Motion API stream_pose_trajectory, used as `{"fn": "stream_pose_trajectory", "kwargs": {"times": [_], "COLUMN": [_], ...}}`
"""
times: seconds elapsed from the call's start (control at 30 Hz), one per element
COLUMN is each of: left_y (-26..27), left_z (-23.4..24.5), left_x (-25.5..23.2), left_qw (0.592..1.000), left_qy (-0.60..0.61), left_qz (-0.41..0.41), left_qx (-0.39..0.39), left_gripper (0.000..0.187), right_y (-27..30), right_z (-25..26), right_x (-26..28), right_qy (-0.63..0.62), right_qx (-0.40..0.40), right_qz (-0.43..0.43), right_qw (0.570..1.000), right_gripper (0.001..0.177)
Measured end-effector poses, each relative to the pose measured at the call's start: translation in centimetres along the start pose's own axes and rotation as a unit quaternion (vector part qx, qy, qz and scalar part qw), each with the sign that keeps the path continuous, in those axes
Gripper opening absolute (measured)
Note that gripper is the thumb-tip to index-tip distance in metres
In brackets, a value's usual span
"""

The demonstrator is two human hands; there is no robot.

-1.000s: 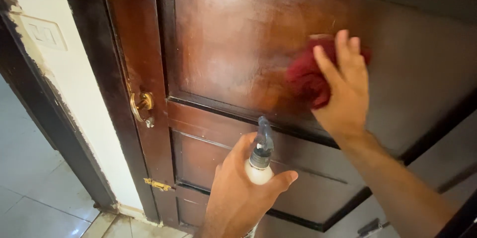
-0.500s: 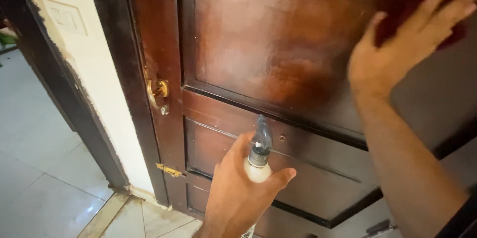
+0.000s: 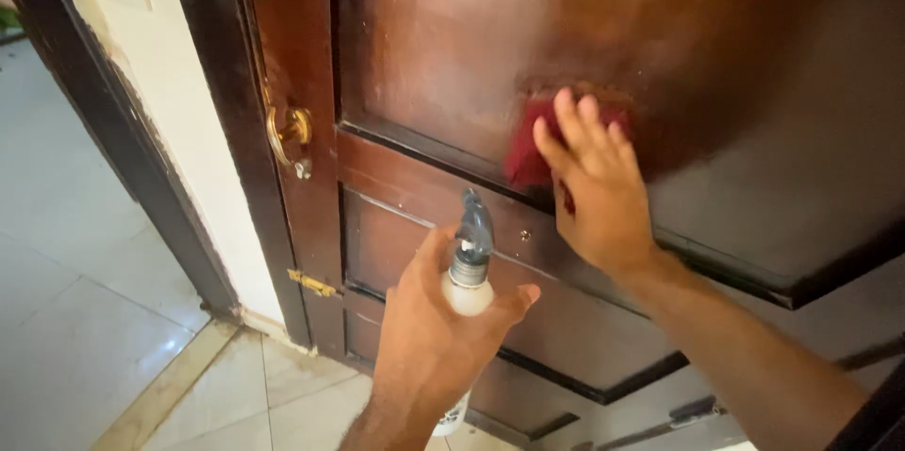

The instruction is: The person wipes a wooden door using a cloth while holding a spray bottle, then walks through a hallway into a room and wipes another door with the cloth.

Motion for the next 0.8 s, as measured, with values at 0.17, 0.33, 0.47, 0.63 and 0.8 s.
{"fn": "stream_pose_trajectory", "kwargs": {"times": [0.17,0.33,0.47,0.63,0.8], "left_y": [0.1,0.5,0.5,1.0,2.5], "left_z": [-1.3,-2.7,-4.6,-6.2,-7.0], "left_x": [1.2,1.7,2.0,1.5,2.4], "left_qw": [0.999,0.997,0.994,0.993,0.99], "left_qy": [-0.011,-0.028,-0.018,-0.042,-0.035], "left_qz": [0.027,0.038,0.077,0.052,0.085], "left_qx": [-0.024,-0.061,-0.07,-0.092,-0.105], "left_gripper": [0.075,0.071,0.063,0.06,0.06], "right_y": [6.0,9.8,12.6,13.8,13.9], "right_z": [-2.1,-1.9,-0.6,-0.1,-0.8], "right_x": [-0.7,-3.8,-6.5,-8.4,-7.9], "right_qy": [-0.076,-0.084,-0.067,-0.074,-0.082], "right_qx": [0.111,0.139,0.13,0.133,0.099], "right_qz": [0.035,-0.018,-0.036,-0.029,-0.027], "right_qw": [0.99,0.986,0.989,0.988,0.991], "right_gripper": [0.072,0.074,0.071,0.069,0.071]}}
Point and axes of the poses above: each hand's wrist, its own y-axis away from the middle knuckle, its own z-axis out of the back of the hand, x = y × z, the point moved 6 cm from there along -y, towards the middle knuckle, and after that the axes turned 8 degrees about -z, right-handed, at the moved point
